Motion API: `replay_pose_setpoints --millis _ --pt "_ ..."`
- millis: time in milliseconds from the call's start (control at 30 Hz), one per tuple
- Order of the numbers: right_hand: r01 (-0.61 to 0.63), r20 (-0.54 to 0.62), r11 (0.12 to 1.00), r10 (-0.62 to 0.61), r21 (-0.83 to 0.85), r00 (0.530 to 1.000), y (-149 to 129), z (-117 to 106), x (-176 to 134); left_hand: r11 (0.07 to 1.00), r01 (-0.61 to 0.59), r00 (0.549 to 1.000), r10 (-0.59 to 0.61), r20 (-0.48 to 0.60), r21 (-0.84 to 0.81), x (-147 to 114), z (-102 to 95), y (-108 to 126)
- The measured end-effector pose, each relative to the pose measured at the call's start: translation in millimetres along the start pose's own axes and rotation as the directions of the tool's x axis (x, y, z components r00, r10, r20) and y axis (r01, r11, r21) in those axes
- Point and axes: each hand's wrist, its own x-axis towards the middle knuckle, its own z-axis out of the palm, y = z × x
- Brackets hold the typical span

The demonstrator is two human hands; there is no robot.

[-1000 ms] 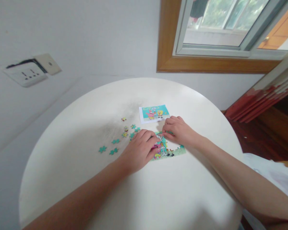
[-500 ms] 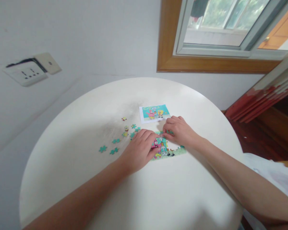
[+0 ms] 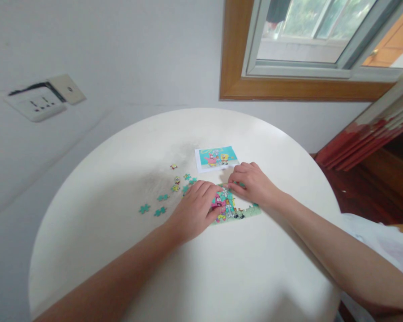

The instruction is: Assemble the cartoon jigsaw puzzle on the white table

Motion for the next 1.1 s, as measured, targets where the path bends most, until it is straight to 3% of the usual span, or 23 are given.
replay_pose_setpoints --millis 167,367,567,1100 --pt "-0.018 -0.051 0.997 0.022 0.078 0.998 8 -13 -6 1.000 0.002 1.000 -0.002 0.003 0.005 1 -1.4 1" --pt "0.068 -0.066 0.987 -0.058 0.148 0.996 7 -20 -11 0.999 -0.041 0.999 0.041 0.007 -0.006 1 -1.7 1" --pt "0.086 0.015 0.988 -0.088 0.131 0.996 3 -11 -9 0.997 -0.071 0.997 0.071 0.003 0.021 -1 -0.7 -2" --pt "0.097 0.076 0.985 -0.109 0.141 0.991 0 -16 -11 0.997 -0.071 0.998 0.071 -0.002 0.023 0 -0.3 -1"
